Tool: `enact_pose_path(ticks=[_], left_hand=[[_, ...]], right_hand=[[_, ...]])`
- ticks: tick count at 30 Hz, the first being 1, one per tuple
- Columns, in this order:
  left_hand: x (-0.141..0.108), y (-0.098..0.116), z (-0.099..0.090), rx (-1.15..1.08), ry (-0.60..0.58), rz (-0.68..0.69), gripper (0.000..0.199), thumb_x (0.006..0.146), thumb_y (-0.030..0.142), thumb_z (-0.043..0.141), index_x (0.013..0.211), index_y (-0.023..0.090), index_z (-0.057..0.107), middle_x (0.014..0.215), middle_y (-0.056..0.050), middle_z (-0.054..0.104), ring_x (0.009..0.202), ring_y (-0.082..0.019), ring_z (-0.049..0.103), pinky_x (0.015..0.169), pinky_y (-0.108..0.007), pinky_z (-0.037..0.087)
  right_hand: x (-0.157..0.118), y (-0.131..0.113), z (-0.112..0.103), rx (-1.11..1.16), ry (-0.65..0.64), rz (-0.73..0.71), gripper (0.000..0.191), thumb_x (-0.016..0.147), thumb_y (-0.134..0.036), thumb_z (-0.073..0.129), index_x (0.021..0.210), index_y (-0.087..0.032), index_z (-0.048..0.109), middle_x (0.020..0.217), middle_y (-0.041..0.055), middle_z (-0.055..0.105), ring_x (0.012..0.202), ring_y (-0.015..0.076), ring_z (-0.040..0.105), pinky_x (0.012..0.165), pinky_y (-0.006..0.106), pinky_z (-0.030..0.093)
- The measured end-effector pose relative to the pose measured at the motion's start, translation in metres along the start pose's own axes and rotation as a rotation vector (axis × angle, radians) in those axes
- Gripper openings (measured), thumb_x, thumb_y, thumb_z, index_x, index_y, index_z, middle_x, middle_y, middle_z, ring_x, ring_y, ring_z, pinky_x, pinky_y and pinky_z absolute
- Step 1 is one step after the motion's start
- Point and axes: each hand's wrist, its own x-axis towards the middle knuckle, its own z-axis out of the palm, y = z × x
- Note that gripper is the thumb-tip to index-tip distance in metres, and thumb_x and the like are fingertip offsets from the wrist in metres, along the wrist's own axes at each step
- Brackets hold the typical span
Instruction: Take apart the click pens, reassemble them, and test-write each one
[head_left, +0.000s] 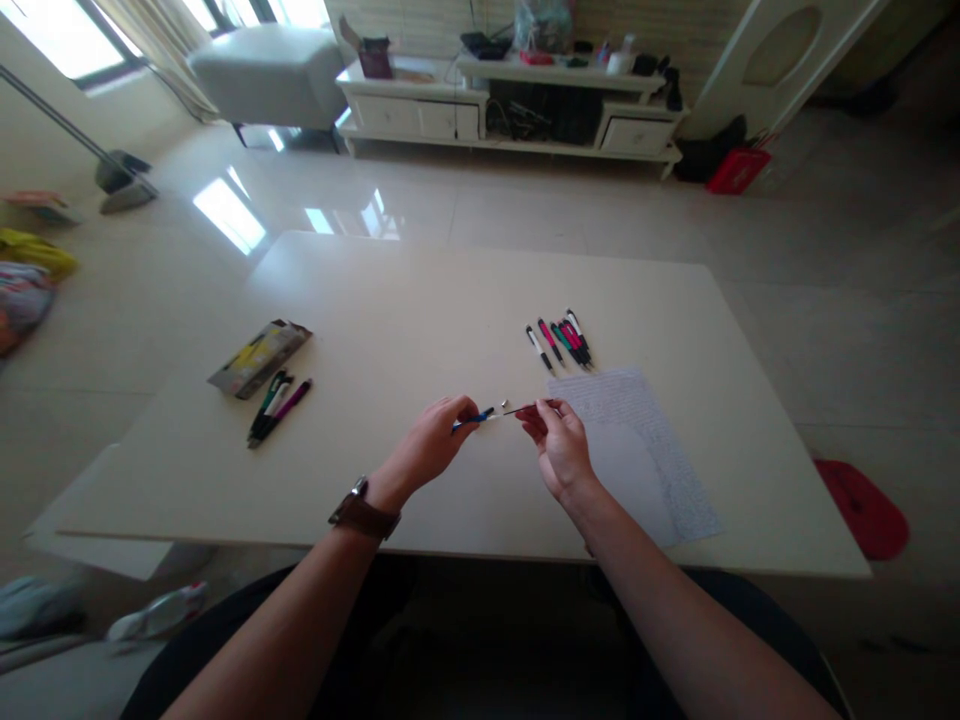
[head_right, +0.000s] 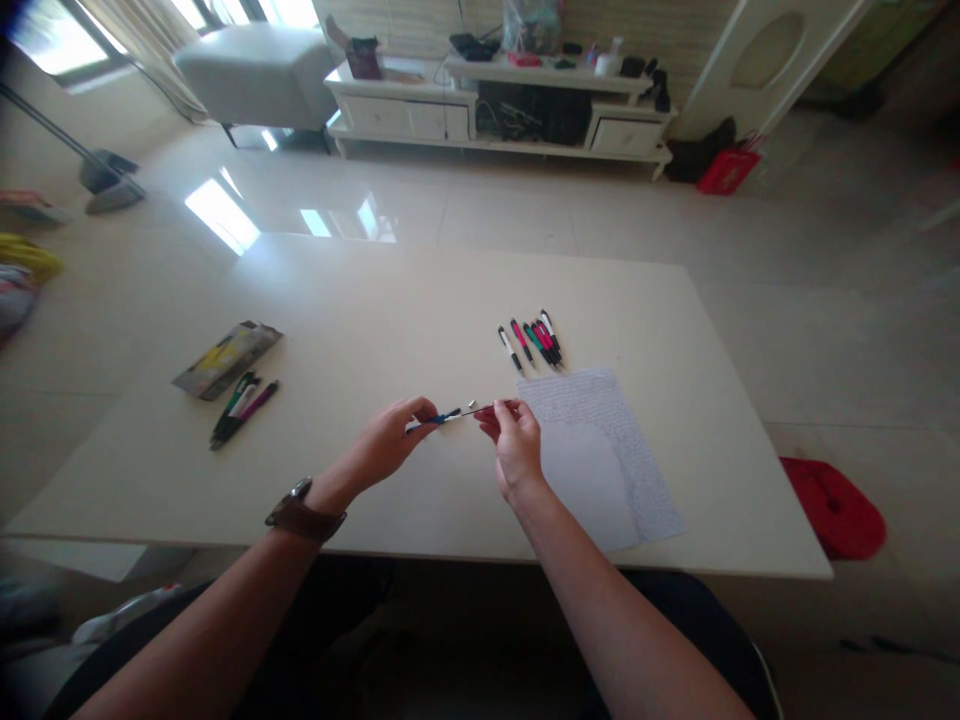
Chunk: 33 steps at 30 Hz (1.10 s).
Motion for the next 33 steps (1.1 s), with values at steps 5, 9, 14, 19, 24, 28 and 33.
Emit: enact_pose_path(ticks=[5,9,14,19,24,28,33], left_hand=[[-0.001,0.004,0.000,-0.006,-0.001,0.000,0.005,0.091,0.026,0.059,0.093,0.021,0.061,0.092,-0.003,0.068,0.084,-0.018,0.059,0.075,-0.032,0.045],[-0.001,0.005,0.000,-0.002,0.002,0.009,0.005,0.092,0.025,0.058,0.093,0.021,0.061,0.092,-0.003,0.068,0.084,-0.018,0.059,0.076,-0.032,0.045],[-0.001,0.004,0.002,0.008,-0.001,0.016,0.007,0.092,0.027,0.058,0.093,0.022,0.062,0.093,-0.003,0.068,0.086,-0.018,0.060,0.076,-0.033,0.047],[-0.001,0.004,0.002,0.005,0.007,0.017,0.009,0.093,0.029,0.057,0.094,0.021,0.062,0.093,-0.004,0.069,0.086,-0.018,0.060,0.077,-0.033,0.047],[-0.001,0.008,0.002,-0.019,-0.002,0.046,0.009,0.093,0.028,0.057,0.095,0.021,0.062,0.094,-0.003,0.069,0.086,-0.018,0.060,0.076,-0.031,0.047],[-0.002,0.011,0.002,-0.026,0.005,0.067,0.008,0.092,0.027,0.058,0.094,0.021,0.063,0.094,-0.003,0.069,0.085,-0.017,0.060,0.076,-0.031,0.046],[-0.002,0.013,0.004,-0.034,0.014,0.074,0.008,0.092,0.028,0.059,0.094,0.021,0.063,0.093,-0.003,0.068,0.083,-0.017,0.059,0.075,-0.031,0.046]], right_hand=[[-0.001,0.000,0.002,0.010,0.021,-0.005,0.018,0.077,-0.024,0.075,0.077,-0.020,0.058,0.071,-0.0024,0.072,0.068,0.0113,0.069,0.064,0.022,0.052],[-0.001,0.000,0.002,0.005,0.019,-0.020,0.019,0.076,-0.025,0.075,0.077,-0.020,0.058,0.072,-0.0019,0.072,0.069,0.0120,0.069,0.065,0.023,0.051],[-0.001,0.001,0.001,-0.009,0.016,-0.029,0.019,0.076,-0.027,0.075,0.078,-0.020,0.058,0.073,-0.0020,0.072,0.071,0.0123,0.069,0.067,0.024,0.051],[-0.001,0.001,0.000,-0.007,0.026,-0.039,0.021,0.075,-0.028,0.077,0.078,-0.021,0.058,0.073,-0.0022,0.071,0.071,0.0127,0.069,0.067,0.024,0.051],[-0.002,0.001,0.001,-0.017,0.012,-0.018,0.018,0.076,-0.026,0.075,0.078,-0.020,0.058,0.072,-0.0020,0.072,0.070,0.0124,0.069,0.067,0.024,0.052],[-0.005,0.004,0.003,-0.030,-0.022,0.005,0.017,0.077,-0.027,0.074,0.079,-0.020,0.059,0.074,-0.0003,0.073,0.072,0.0128,0.069,0.068,0.024,0.052],[-0.009,0.009,0.004,-0.062,-0.065,0.017,0.020,0.074,-0.031,0.076,0.079,-0.021,0.059,0.076,-0.0002,0.074,0.074,0.0139,0.070,0.068,0.025,0.051]])
